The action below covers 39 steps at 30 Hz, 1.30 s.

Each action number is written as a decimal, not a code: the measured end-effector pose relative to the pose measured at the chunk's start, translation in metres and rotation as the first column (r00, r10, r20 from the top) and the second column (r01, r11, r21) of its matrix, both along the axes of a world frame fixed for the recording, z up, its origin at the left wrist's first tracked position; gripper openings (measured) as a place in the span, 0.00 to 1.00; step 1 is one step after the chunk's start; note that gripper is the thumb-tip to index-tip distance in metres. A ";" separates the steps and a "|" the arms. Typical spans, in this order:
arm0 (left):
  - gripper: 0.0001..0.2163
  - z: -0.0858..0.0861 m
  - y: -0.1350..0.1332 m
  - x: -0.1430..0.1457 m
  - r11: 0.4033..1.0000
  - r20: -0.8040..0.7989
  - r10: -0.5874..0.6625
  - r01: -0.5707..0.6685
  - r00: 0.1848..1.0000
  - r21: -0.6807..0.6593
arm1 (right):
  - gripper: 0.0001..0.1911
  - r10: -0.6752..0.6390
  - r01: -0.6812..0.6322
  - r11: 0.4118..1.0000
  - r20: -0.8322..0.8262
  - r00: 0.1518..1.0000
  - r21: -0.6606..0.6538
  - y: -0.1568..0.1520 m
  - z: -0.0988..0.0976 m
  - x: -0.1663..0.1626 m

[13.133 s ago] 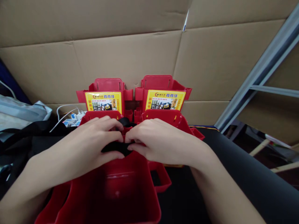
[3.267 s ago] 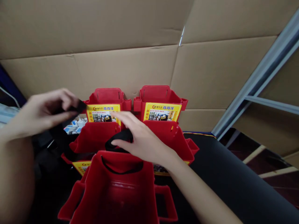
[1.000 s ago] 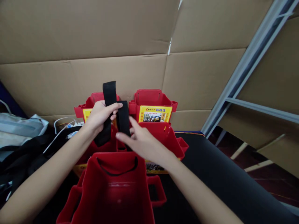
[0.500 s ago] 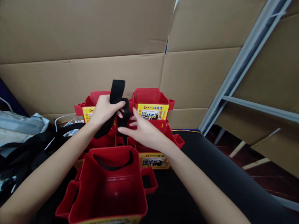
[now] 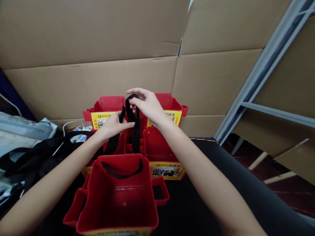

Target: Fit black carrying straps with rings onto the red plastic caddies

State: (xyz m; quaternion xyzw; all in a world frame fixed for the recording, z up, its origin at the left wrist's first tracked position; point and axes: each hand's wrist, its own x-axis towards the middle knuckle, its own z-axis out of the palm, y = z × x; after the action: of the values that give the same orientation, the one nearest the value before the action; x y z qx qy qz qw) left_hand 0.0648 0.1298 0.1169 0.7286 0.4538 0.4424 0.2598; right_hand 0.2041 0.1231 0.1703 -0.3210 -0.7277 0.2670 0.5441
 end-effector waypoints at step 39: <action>0.06 0.007 -0.023 -0.025 0.932 -0.258 0.000 0.094 0.966 0.351 | 0.18 -0.021 0.032 0.999 0.394 0.919 -0.022 -0.021 -0.063 -0.003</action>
State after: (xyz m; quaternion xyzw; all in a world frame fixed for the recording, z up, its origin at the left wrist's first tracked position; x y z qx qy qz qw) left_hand 0.0400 0.1065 0.1240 0.8250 0.3767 0.4151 0.0722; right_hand 0.2012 0.1017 0.1076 -0.3855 -0.8141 0.2000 0.3856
